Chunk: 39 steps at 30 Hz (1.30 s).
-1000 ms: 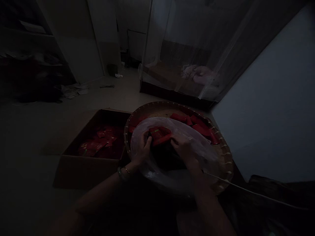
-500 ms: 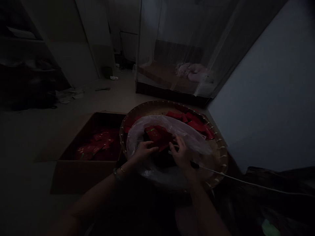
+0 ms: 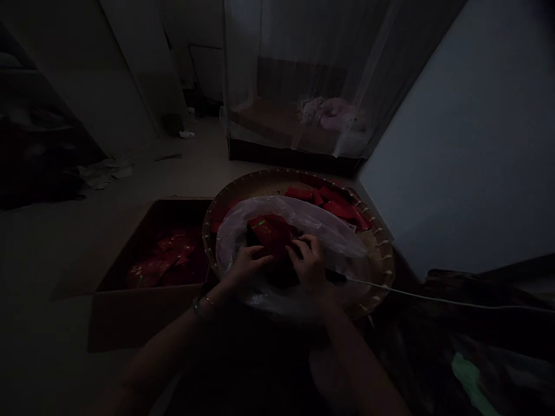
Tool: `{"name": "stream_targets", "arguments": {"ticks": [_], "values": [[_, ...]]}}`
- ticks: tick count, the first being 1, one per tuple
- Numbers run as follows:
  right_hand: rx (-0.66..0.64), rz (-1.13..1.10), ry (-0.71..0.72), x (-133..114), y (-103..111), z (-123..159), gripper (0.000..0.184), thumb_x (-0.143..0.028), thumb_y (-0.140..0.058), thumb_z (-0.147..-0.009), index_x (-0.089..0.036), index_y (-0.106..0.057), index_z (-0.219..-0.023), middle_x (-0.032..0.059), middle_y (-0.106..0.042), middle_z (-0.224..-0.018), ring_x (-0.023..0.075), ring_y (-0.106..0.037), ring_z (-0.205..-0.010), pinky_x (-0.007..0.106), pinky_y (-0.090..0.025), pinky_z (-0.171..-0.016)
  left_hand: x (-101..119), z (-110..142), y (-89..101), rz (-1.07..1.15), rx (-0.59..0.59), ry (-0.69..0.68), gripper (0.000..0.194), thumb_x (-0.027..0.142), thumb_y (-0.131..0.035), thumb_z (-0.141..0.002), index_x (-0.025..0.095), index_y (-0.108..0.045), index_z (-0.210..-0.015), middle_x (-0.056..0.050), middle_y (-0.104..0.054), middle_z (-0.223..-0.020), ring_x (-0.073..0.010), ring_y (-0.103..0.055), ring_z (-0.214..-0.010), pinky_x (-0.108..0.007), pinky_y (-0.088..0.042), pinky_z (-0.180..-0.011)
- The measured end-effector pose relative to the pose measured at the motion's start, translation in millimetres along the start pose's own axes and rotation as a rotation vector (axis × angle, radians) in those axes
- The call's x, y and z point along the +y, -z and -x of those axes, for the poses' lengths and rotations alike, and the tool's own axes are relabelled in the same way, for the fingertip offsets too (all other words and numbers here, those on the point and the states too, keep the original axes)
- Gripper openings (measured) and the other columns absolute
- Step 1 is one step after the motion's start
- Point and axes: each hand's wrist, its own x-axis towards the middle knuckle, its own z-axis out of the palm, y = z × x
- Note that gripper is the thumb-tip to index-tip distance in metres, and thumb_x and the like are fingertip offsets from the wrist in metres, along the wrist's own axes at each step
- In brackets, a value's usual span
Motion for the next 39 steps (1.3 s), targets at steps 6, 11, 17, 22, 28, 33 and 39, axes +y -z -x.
{"name": "stream_targets", "arguments": {"ticks": [6,11,17,22,28,33,39], "values": [[-0.034,-0.095,0.061,3,7,-4,0.02,-0.023,-0.049,-0.088,-0.021,-0.067,-0.079,0.0069,-0.062,-0.081,0.0201,-0.056,-0.083,0.038,-0.049,-0.08,-5,-1,0.2,-0.12,0.092,-0.069,0.029,0.033,-0.071,-0.067,0.013,-0.069,-0.089,-0.003,-0.069,-0.078,-0.0157,-0.062,-0.07,-0.022,-0.046,-0.061],[-0.186,-0.275,-0.002,1,9,-3,0.015,-0.023,-0.048,-0.084,-0.021,-0.063,-0.083,0.0065,-0.067,-0.084,0.0201,-0.062,-0.085,0.036,-0.05,-0.08,-4,1,0.4,-0.093,0.091,-0.058,0.024,0.03,-0.069,-0.068,0.013,-0.067,-0.085,-0.003,-0.068,-0.075,-0.0149,-0.061,-0.067,-0.022,-0.047,-0.061],[-0.358,-0.549,-0.4,2,16,-3,0.025,-0.035,-0.052,-0.082,-0.018,-0.061,-0.097,0.0031,-0.069,-0.078,0.0178,-0.065,-0.072,0.027,-0.051,-0.064,-2,-1,3.7,-0.084,0.133,-0.198,0.036,0.03,-0.068,-0.071,0.016,-0.061,-0.103,-0.005,-0.068,-0.096,-0.0201,-0.063,-0.088,-0.03,-0.05,-0.078],[-0.625,-0.825,-0.52,2,14,-3,0.043,-0.045,-0.064,-0.073,-0.015,-0.066,-0.104,0.0061,-0.071,-0.094,0.0221,-0.065,-0.086,0.036,-0.05,-0.08,0,0,5.1,-0.218,0.114,-0.287,0.026,0.03,-0.055,-0.083,0.02,-0.058,-0.106,-0.003,-0.064,-0.102,-0.0179,-0.06,-0.093,-0.03,-0.048,-0.082],[-0.698,-0.895,-0.718,3,7,-2,0.058,-0.063,-0.054,-0.076,-0.012,-0.068,-0.1,0.0047,-0.071,-0.084,0.0214,-0.063,-0.079,0.037,-0.049,-0.079,0,2,1.3,-0.336,0.079,-0.324,0.025,0.03,-0.038,-0.093,0.021,-0.056,-0.108,-0.003,-0.064,-0.103,-0.0165,-0.059,-0.095,-0.028,-0.047,-0.083],[-0.742,-0.883,-0.727,5,10,-3,0.064,-0.068,-0.051,-0.076,-0.016,-0.064,-0.111,0.0068,-0.069,-0.104,0.0249,-0.061,-0.099,0.041,-0.043,-0.094,1,4,-0.2,-0.619,0.247,-0.607,0.045,0.033,-0.052,-0.086,0.018,-0.044,-0.127,-0.012,-0.052,-0.13,-0.0261,-0.046,-0.121,-0.042,-0.039,-0.098],[-0.747,-0.868,-0.642,1,6,2,0.066,-0.072,-0.049,-0.074,-0.02,-0.064,-0.112,0.0056,-0.066,-0.114,0.0238,-0.053,-0.115,0.043,-0.034,-0.106,3,8,-4.4,-1.096,0.035,-0.672,0.06,0.022,-0.065,-0.075,0.022,-0.046,-0.132,-0.009,-0.053,-0.132,-0.0329,-0.041,-0.12,-0.048,-0.036,-0.096]]}}
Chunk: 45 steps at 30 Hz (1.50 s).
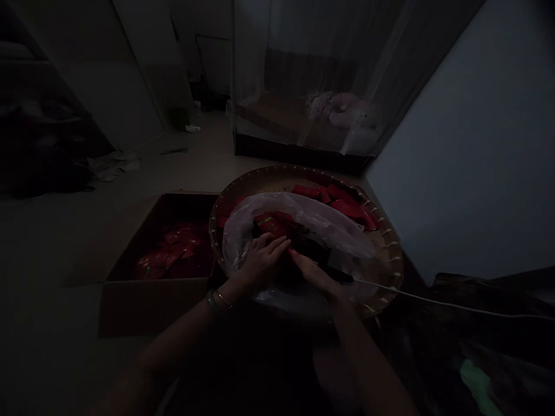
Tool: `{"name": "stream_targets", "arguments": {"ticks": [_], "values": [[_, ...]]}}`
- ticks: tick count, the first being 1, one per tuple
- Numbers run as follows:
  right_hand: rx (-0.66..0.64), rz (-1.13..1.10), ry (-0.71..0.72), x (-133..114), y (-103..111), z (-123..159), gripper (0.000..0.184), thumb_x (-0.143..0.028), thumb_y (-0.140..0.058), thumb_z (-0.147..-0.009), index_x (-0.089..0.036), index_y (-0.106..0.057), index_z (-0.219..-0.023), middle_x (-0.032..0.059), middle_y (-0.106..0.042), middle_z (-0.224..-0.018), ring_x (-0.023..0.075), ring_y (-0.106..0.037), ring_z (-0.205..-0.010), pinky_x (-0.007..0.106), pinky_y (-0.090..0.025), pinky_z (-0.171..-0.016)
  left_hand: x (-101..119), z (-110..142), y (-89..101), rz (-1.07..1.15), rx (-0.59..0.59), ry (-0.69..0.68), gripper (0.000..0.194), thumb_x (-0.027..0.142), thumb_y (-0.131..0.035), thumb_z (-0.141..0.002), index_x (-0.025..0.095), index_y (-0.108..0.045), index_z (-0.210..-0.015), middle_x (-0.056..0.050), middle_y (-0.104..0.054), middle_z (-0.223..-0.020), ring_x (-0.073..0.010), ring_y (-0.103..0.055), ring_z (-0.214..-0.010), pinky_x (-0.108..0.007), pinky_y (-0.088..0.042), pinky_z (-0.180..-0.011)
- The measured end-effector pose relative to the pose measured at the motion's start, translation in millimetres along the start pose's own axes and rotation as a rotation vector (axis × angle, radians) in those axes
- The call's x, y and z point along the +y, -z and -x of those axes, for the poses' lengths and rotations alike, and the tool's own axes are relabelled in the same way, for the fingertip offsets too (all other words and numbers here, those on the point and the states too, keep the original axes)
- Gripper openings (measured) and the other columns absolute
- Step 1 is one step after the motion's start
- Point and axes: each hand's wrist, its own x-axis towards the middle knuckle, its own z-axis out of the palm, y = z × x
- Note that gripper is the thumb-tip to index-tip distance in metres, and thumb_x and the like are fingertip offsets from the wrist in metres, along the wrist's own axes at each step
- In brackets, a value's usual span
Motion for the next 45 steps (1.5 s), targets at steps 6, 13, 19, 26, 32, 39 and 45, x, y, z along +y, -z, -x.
{"name": "stream_targets", "arguments": {"ticks": [6,13,19,26,32,39,45], "values": [[0.159,-0.098,0.053,2,20,4,0.062,-0.069,-0.035,-0.082,-0.017,-0.067,-0.092,0.0071,-0.07,-0.09,0.0215,-0.064,-0.092,0.038,-0.048,-0.087,-16,-1,-11.3,0.104,0.139,0.029,0.056,0.016,-0.067,-0.068,0.018,-0.053,-0.122,-0.008,-0.062,-0.118,-0.0275,-0.048,-0.102,-0.043,-0.046,-0.087],[-0.018,0.811,-0.117,6,31,26,0.03,-0.027,-0.041,-0.087,-0.017,-0.068,-0.078,0.0082,-0.071,-0.082,0.0215,-0.066,-0.079,0.032,-0.047,-0.076,-23,-4,-11.1,0.266,0.344,0.177,0.051,0.018,-0.07,-0.065,0.019,-0.056,-0.114,-0.009,-0.061,-0.108,-0.0239,-0.054,-0.099,-0.041,-0.048,-0.086],[-0.071,1.038,-0.095,13,11,11,0.057,-0.013,-0.051,-0.078,-0.007,-0.043,-0.134,0.0191,-0.046,-0.138,0.0248,-0.047,-0.124,0.035,-0.035,-0.102,-23,-4,-3.9,0.31,0.406,0.286,0.045,0.021,-0.069,-0.068,0.018,-0.057,-0.111,-0.008,-0.055,-0.105,-0.0204,-0.056,-0.096,-0.036,-0.05,-0.084],[-0.201,0.969,0.09,5,-13,-24,0.042,-0.01,-0.05,-0.078,-0.015,-0.057,-0.12,0.0129,-0.061,-0.119,0.0237,-0.055,-0.111,0.034,-0.037,-0.096,-26,-2,-2.7,0.345,0.414,0.339,0.043,0.023,-0.068,-0.07,0.022,-0.056,-0.112,-0.005,-0.054,-0.104,-0.0188,-0.057,-0.094,-0.033,-0.051,-0.08],[-0.24,0.978,0.192,7,-29,-46,0.043,-0.014,-0.059,-0.075,-0.016,-0.056,-0.118,0.0107,-0.06,-0.116,0.0223,-0.055,-0.103,0.033,-0.04,-0.09,-24,-2,-0.7,0.334,0.415,0.347,0.044,0.026,-0.068,-0.071,0.02,-0.057,-0.113,-0.006,-0.055,-0.105,-0.0197,-0.058,-0.096,-0.033,-0.051,-0.082],[-0.389,1.0,0.277,7,-27,-54,0.042,-0.014,-0.065,-0.07,-0.016,-0.06,-0.112,0.0097,-0.06,-0.109,0.0219,-0.055,-0.096,0.033,-0.041,-0.084,-26,-1,-2.9,0.346,0.396,0.358,0.046,0.025,-0.068,-0.071,0.022,-0.056,-0.115,-0.005,-0.055,-0.108,-0.0197,-0.058,-0.097,-0.034,-0.051,-0.082],[-0.361,1.052,0.292,6,-11,-31,0.052,-0.018,-0.07,-0.066,-0.018,-0.058,-0.117,0.0106,-0.054,-0.12,0.0239,-0.05,-0.105,0.035,-0.04,-0.088,-21,-3,1.1,0.344,0.411,0.334,0.042,0.024,-0.067,-0.072,0.019,-0.057,-0.113,-0.006,-0.056,-0.106,-0.0196,-0.058,-0.096,-0.034,-0.051,-0.082]]}}
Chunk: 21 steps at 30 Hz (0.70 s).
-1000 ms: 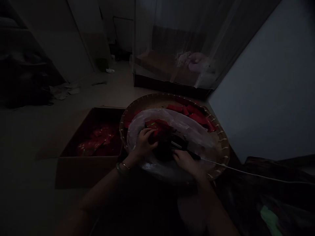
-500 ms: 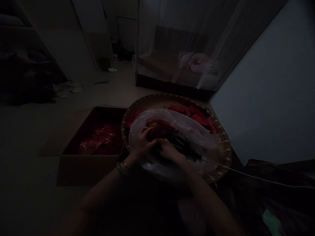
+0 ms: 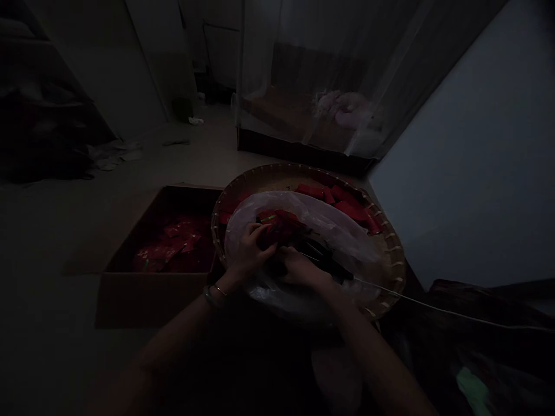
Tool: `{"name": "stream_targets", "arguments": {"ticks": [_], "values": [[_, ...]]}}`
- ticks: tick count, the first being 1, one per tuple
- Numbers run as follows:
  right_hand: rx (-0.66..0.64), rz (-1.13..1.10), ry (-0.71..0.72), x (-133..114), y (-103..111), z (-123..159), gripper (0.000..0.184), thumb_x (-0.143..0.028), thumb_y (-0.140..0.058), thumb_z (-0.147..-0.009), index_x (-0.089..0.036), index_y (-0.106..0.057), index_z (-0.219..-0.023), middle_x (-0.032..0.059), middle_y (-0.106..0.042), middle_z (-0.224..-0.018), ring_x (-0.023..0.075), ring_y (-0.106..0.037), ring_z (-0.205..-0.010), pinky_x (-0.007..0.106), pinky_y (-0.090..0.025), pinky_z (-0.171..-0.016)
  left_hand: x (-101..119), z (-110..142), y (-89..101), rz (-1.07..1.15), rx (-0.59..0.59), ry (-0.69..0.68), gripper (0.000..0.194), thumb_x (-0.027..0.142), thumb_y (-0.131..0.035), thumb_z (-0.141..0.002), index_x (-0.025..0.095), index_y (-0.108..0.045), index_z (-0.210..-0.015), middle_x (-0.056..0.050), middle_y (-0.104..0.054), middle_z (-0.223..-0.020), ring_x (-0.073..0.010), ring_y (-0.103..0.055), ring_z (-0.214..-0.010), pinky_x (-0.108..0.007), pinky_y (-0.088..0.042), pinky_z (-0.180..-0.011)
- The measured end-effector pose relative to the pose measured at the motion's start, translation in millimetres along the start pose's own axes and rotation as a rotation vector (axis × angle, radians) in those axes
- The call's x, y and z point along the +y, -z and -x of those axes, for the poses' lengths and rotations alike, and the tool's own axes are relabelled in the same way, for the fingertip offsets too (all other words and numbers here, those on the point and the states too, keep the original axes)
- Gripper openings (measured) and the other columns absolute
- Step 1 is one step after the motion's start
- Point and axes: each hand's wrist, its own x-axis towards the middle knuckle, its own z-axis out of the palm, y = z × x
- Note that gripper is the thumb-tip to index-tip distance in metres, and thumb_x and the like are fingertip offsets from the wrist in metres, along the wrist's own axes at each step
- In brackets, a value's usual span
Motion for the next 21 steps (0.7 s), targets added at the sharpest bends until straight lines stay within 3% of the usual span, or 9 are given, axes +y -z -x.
{"name": "stream_targets", "arguments": {"ticks": [4,8,12,14,18,21], "values": [[-0.032,-0.036,0.025,-7,-1,-7,0.066,-0.018,-0.072,-0.063,-0.023,-0.052,-0.126,0.0086,-0.053,-0.126,0.0242,-0.052,-0.106,0.034,-0.042,-0.087,2,0,2.0,0.0,-0.016,0.0,0.043,0.024,-0.067,-0.072,0.02,-0.057,-0.113,-0.006,-0.056,-0.108,-0.0207,-0.057,-0.098,-0.035,-0.051,-0.083],[-0.083,-0.027,0.018,-10,7,-4,0.043,-0.015,-0.068,-0.067,-0.02,-0.064,-0.109,0.0079,-0.061,-0.112,0.023,-0.057,-0.099,0.032,-0.043,-0.084,-1,1,1.6,-0.014,0.003,0.01,0.043,0.024,-0.068,-0.071,0.02,-0.057,-0.112,-0.006,-0.056,-0.106,-0.0199,-0.057,-0.097,-0.035,-0.051,-0.084],[-0.076,-0.023,0.004,2,18,25,0.028,-0.015,-0.067,-0.069,-0.021,-0.069,-0.096,0.0065,-0.062,-0.107,0.0218,-0.057,-0.099,0.031,-0.043,-0.086,-4,1,-1.5,0.018,0.0,-0.007,0.042,0.024,-0.068,-0.072,0.021,-0.056,-0.112,-0.006,-0.055,-0.106,-0.0191,-0.057,-0.097,-0.034,-0.05,-0.084],[-0.038,-0.013,-0.046,9,21,40,0.038,-0.018,-0.069,-0.068,-0.022,-0.067,-0.105,0.0077,-0.06,-0.114,0.0234,-0.055,-0.105,0.035,-0.043,-0.09,-4,1,-2.4,0.025,0.006,-0.022,0.042,0.024,-0.067,-0.072,0.02,-0.056,-0.112,-0.006,-0.055,-0.106,-0.0193,-0.057,-0.097,-0.034,-0.05,-0.084],[-0.039,0.018,-0.12,11,12,45,0.076,-0.019,-0.073,-0.062,-0.022,-0.047,-0.133,0.0116,-0.047,-0.136,0.0272,-0.046,-0.119,0.04,-0.037,-0.099,-4,1,-2.3,0.004,0.003,-0.04,0.043,0.024,-0.068,-0.071,0.019,-0.057,-0.112,-0.007,-0.055,-0.106,-0.0199,-0.057,-0.097,-0.035,-0.05,-0.084],[-0.103,0.046,-0.082,0,1,33,0.071,-0.011,-0.069,-0.063,-0.022,-0.05,-0.131,0.0103,-0.051,-0.132,0.0272,-0.046,-0.119,0.038,-0.038,-0.098,-4,2,-2.0,0.014,-0.014,-0.037,0.043,0.024,-0.067,-0.072,0.019,-0.056,-0.114,-0.007,-0.055,-0.107,-0.0201,-0.057,-0.098,-0.035,-0.05,-0.085]]}}
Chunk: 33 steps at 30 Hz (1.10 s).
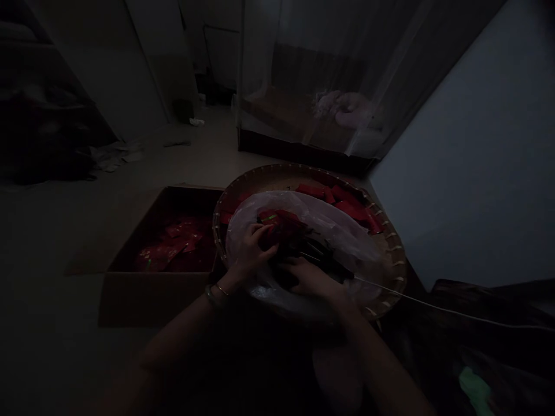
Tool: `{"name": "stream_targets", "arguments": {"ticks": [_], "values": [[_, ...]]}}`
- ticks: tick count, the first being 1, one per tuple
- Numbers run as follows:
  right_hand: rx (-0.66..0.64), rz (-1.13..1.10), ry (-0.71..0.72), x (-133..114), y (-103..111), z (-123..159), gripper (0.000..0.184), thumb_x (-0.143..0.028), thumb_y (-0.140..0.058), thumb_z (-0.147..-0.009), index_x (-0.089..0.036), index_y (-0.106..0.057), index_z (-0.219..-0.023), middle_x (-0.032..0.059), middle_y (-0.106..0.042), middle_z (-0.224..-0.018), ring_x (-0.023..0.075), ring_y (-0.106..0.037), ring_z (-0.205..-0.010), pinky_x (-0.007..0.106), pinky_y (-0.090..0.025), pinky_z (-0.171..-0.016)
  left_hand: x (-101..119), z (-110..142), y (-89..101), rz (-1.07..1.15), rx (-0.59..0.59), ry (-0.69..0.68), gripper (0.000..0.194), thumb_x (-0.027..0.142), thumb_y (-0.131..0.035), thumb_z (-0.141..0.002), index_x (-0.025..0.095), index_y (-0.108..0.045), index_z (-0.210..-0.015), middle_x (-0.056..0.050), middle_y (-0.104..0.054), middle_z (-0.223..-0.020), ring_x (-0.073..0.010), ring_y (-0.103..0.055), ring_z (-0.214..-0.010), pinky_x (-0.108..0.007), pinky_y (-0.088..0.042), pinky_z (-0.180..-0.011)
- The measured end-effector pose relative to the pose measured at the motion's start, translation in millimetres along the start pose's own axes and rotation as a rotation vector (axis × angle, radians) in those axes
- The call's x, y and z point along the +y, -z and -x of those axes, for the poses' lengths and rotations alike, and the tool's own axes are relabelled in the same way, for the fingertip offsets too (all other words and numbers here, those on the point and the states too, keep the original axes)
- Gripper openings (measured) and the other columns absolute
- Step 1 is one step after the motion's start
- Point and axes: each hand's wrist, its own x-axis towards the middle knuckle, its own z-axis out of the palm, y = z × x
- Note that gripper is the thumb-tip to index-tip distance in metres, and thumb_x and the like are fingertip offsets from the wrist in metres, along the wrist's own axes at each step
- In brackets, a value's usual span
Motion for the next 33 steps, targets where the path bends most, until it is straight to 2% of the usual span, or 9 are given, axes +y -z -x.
{"name": "stream_targets", "arguments": {"ticks": [4,7,12,16,22,26,28,30,33], "values": [[0.042,0.029,0.039,-13,-4,-9,0.045,-0.008,-0.064,-0.067,-0.023,-0.066,-0.109,0.0092,-0.06,-0.118,0.0263,-0.046,-0.116,0.037,-0.039,-0.096,0,0,0.0,-0.006,-0.003,0.001,0.043,0.025,-0.067,-0.073,0.02,-0.056,-0.114,-0.007,-0.055,-0.107,-0.02,-0.057,-0.097,-0.036,-0.05,-0.085],[0.087,-0.021,0.047,-10,-2,-4,0.031,-0.007,-0.062,-0.069,-0.022,-0.07,-0.095,0.0084,-0.063,-0.11,0.0244,-0.05,-0.111,0.035,-0.041,-0.093,0,0,0.0,-0.019,0.007,-0.008,0.044,0.024,-0.068,-0.072,0.02,-0.056,-0.113,-0.006,-0.055,-0.106,-0.0195,-0.057,-0.096,-0.035,-0.05,-0.084],[0.283,-0.254,-0.004,2,1,6,0.024,-0.007,-0.06,-0.068,-0.019,-0.069,-0.087,0.007,-0.065,-0.101,0.02,-0.059,-0.095,0.033,-0.045,-0.086,0,0,-0.7,0.012,-0.01,-0.013,0.043,0.023,-0.068,-0.072,0.019,-0.056,-0.113,-0.007,-0.054,-0.106,-0.0199,-0.056,-0.097,-0.036,-0.049,-0.085],[0.408,-0.521,-0.147,10,0,10,0.016,-0.016,-0.063,-0.067,-0.019,-0.067,-0.083,0.0037,-0.068,-0.087,0.0194,-0.063,-0.084,0.034,-0.046,-0.081,-1,1,-2.2,0.052,-0.07,-0.015,0.046,0.022,-0.068,-0.071,0.019,-0.056,-0.115,-0.007,-0.053,-0.107,-0.0198,-0.056,-0.097,-0.035,-0.05,-0.084],[0.561,-1.133,-0.402,22,-5,15,0.033,-0.034,-0.072,-0.059,-0.018,-0.063,-0.087,0.0009,-0.068,-0.082,0.0193,-0.062,-0.079,0.036,-0.048,-0.079,0,1,-4.0,0.11,-0.178,-0.071,0.051,0.02,-0.07,-0.069,0.018,-0.055,-0.117,-0.007,-0.055,-0.105,-0.0194,-0.058,-0.096,-0.034,-0.051,-0.084],[0.511,-1.591,-0.379,20,-1,21,0.038,-0.036,-0.071,-0.064,-0.022,-0.06,-0.097,0.0009,-0.069,-0.089,0.0181,-0.064,-0.083,0.034,-0.049,-0.08,1,1,-4.8,0.115,-0.235,-0.085,0.051,0.021,-0.069,-0.07,0.018,-0.054,-0.118,-0.007,-0.055,-0.105,-0.0191,-0.058,-0.095,-0.032,-0.05,-0.083],[0.468,-1.684,-0.316,16,3,24,0.041,-0.035,-0.072,-0.065,-0.023,-0.06,-0.102,0.0016,-0.069,-0.095,0.0181,-0.064,-0.088,0.033,-0.049,-0.082,1,2,-5.2,0.109,-0.26,-0.085,0.051,0.022,-0.069,-0.07,0.019,-0.054,-0.119,-0.007,-0.055,-0.106,-0.0191,-0.058,-0.096,-0.032,-0.05,-0.084],[0.462,-1.676,-0.297,14,5,25,0.049,-0.029,-0.077,-0.059,-0.023,-0.06,-0.104,0.0013,-0.069,-0.097,0.0175,-0.064,-0.089,0.031,-0.049,-0.082,2,2,-5.5,0.104,-0.281,-0.078,0.05,0.022,-0.069,-0.07,0.019,-0.055,-0.118,-0.007,-0.055,-0.105,-0.0186,-0.057,-0.095,-0.032,-0.05,-0.084],[0.554,-1.591,-0.341,13,7,26,0.055,-0.023,-0.083,-0.048,-0.023,-0.061,-0.099,-0.0002,-0.069,-0.093,0.0166,-0.065,-0.084,0.029,-0.049,-0.079,3,3,-5.6,0.109,-0.308,-0.066,0.049,0.023,-0.069,-0.071,0.018,-0.055,-0.118,-0.006,-0.055,-0.105,-0.018,-0.057,-0.094,-0.031,-0.049,-0.083]]}}
